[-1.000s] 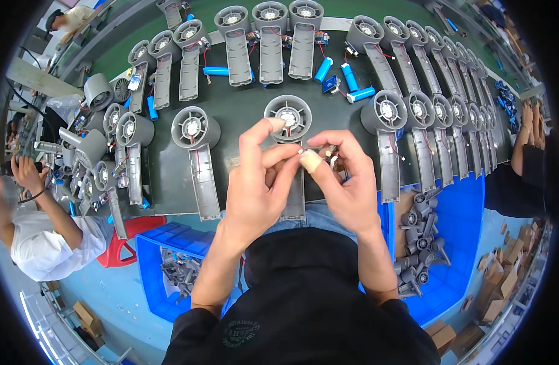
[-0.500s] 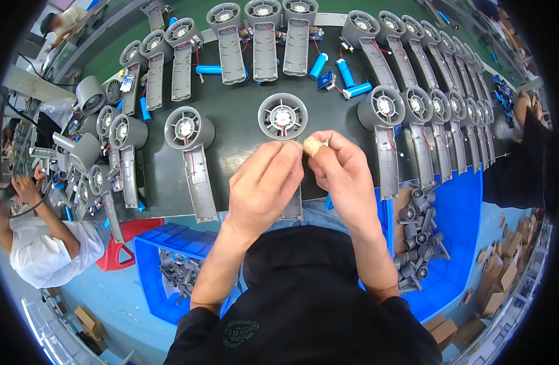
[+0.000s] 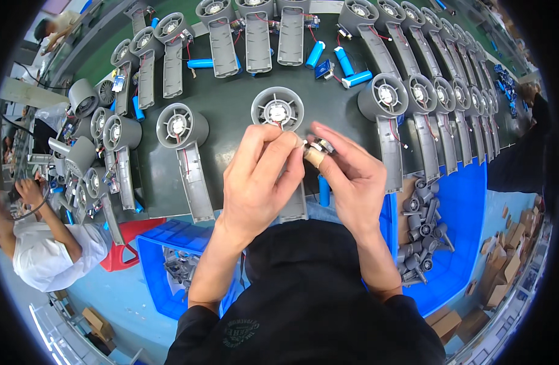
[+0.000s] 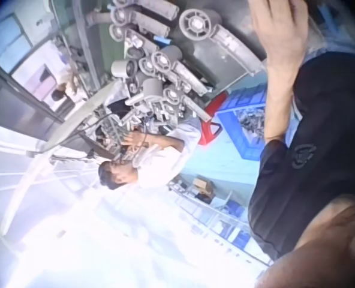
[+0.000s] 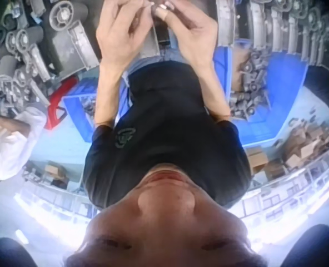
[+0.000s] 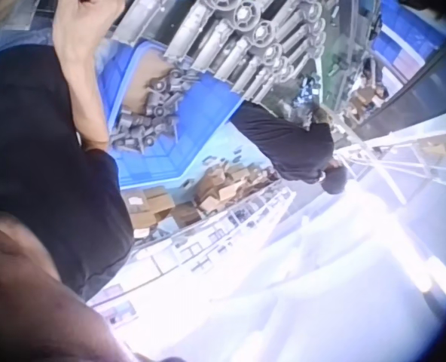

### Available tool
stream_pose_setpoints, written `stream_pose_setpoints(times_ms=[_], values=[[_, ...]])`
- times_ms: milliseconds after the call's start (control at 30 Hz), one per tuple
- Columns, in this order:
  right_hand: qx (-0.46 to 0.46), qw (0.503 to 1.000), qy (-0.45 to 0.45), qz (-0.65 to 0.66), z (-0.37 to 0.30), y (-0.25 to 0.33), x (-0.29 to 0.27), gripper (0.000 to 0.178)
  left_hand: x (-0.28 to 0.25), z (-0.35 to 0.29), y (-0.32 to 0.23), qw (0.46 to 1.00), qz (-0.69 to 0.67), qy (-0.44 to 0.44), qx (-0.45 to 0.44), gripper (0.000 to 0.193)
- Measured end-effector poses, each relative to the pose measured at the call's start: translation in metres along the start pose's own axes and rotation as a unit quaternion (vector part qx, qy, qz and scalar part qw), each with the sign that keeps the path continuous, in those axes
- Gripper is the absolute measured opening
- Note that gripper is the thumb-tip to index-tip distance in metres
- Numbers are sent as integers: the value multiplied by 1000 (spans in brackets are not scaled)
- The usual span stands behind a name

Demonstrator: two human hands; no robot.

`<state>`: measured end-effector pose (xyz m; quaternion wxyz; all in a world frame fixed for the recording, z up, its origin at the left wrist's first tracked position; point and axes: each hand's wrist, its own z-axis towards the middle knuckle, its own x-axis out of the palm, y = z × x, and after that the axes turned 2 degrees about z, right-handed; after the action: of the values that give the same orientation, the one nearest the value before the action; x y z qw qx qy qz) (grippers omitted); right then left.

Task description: Manual assembly of small components onto circular metal housings on an industrial production line.

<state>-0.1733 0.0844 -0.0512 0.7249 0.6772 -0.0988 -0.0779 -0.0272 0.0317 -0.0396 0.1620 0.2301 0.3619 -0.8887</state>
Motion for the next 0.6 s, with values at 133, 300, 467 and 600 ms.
stream_pose_setpoints(times_ms=[133, 300, 467, 600], values=[[-65, 990, 5, -128, 3, -2, -1, 36, 0, 1, -1, 999, -23, 24, -5, 24], [-95, 988, 35, -113, 2, 0, 2, 34, 1, 2, -1, 999, -43, 26, -16, 23], [-121, 984, 11, -132, 0, -9, 2, 37, 2, -1, 0, 997, -64, 18, -45, 20], [-139, 979, -10, -147, -1, -11, 6, 38, 2, 1, 0, 998, -49, 16, -31, 20]])
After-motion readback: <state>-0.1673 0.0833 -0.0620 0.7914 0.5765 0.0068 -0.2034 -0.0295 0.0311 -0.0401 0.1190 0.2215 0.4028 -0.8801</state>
